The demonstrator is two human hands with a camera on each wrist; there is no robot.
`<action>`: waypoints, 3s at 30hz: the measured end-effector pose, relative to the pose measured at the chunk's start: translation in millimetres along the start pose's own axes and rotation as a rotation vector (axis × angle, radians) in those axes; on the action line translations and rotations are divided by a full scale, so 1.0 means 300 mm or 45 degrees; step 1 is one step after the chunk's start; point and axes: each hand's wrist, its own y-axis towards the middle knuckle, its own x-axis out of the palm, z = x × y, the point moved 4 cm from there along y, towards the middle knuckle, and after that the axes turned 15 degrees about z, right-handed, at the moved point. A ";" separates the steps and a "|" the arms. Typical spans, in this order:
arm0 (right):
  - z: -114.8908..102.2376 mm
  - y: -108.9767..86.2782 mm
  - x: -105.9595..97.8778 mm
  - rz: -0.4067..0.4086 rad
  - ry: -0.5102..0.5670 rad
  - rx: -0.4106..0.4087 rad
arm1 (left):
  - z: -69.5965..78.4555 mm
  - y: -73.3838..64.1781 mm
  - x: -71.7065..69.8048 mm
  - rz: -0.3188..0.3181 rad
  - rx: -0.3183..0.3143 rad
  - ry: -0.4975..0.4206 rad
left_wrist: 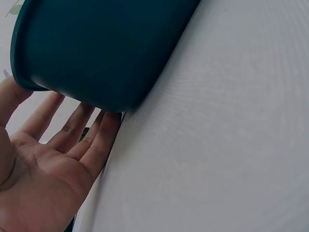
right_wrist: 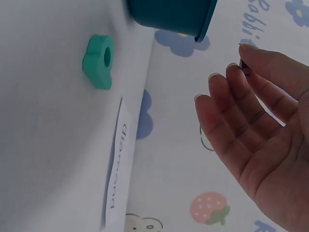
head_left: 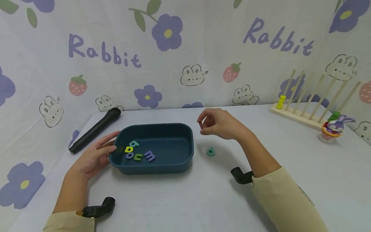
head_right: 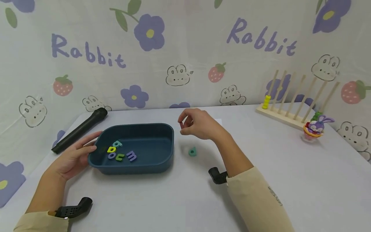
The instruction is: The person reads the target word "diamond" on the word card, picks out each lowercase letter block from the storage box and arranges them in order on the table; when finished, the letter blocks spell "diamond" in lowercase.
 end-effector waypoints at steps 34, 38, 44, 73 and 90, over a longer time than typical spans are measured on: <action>0.140 -0.078 -0.021 -0.243 -0.086 0.131 | 0.005 0.000 0.003 -0.014 0.001 0.001; 0.156 -0.080 -0.011 -0.266 -0.085 0.156 | 0.005 -0.002 0.003 -0.013 0.000 0.001; 0.181 -0.078 0.012 -0.324 -0.123 0.208 | 0.003 -0.004 0.002 0.005 -0.002 0.008; 0.227 -0.083 0.055 -0.336 -0.164 0.191 | -0.003 0.000 0.004 -0.001 0.003 -0.001; 0.232 -0.080 0.056 -0.338 -0.177 0.210 | -0.001 0.003 -0.002 0.010 -0.006 0.004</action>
